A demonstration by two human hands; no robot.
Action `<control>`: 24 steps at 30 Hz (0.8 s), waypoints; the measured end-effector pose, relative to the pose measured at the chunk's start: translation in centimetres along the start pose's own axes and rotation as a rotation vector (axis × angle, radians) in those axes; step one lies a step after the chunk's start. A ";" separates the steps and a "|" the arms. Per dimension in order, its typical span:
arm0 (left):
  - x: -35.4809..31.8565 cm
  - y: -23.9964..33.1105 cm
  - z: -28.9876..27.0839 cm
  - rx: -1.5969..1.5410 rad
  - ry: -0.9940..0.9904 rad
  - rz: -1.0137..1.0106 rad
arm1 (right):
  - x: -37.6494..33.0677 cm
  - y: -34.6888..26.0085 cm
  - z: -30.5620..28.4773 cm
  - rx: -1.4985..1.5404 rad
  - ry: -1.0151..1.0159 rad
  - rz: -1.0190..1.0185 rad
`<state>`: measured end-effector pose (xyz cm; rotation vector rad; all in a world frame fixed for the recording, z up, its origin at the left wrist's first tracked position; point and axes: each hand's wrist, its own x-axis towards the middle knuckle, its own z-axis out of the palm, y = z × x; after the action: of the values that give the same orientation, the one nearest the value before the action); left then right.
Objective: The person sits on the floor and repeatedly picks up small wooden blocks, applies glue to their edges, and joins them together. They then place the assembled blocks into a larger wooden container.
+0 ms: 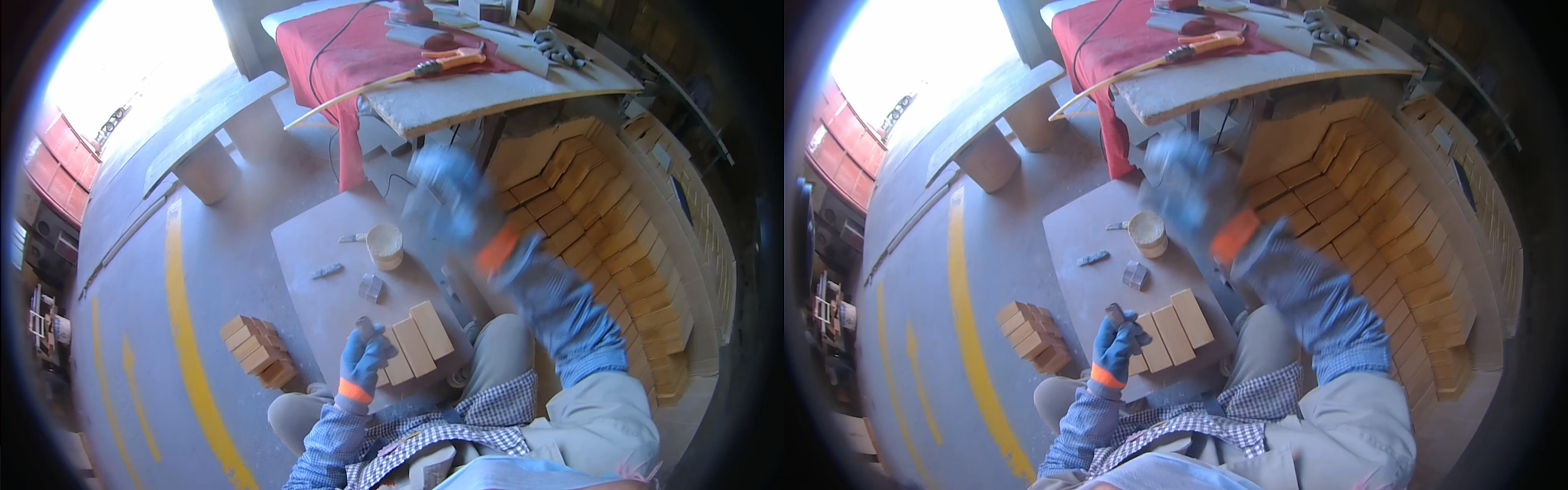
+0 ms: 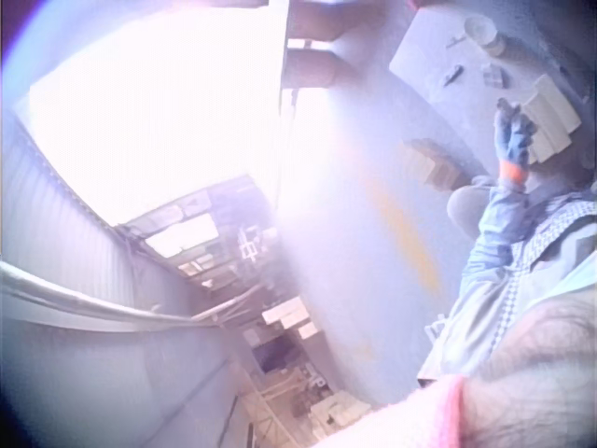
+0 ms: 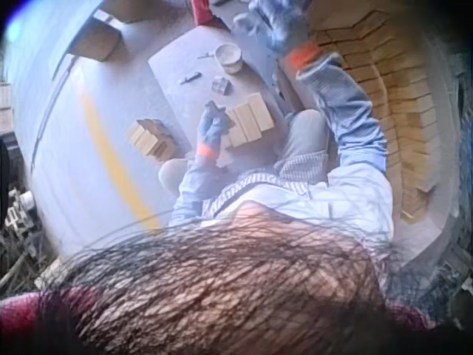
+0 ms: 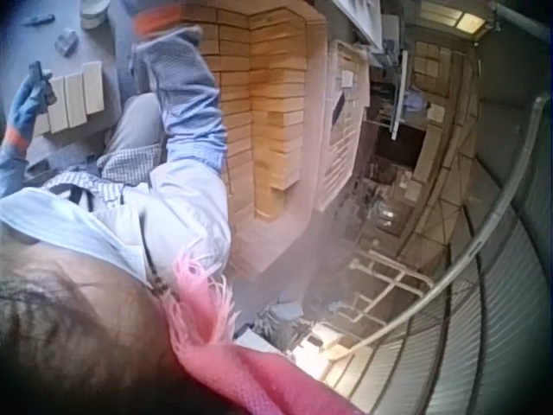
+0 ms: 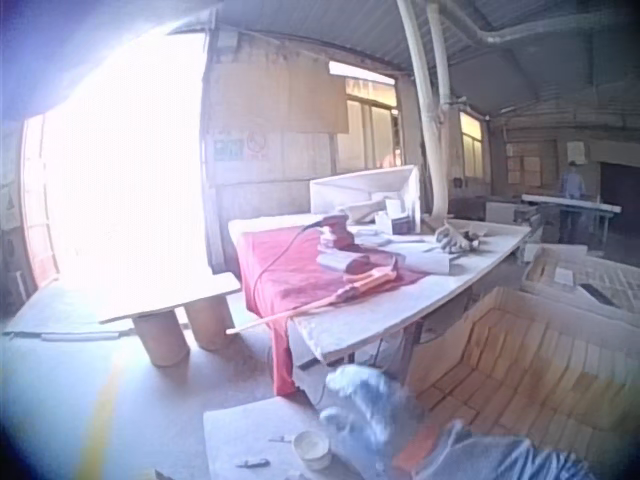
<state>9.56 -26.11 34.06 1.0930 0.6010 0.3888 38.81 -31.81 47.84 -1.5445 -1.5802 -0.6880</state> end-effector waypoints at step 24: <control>-2.9 -5.4 -12.4 -0.165 0.406 0.186 | 15.9 8.1 -14.7 1.412 0.084 0.809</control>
<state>-0.48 -21.33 25.87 0.9182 0.8106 0.8206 50.41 -34.46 67.66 -0.8237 -0.7874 0.7116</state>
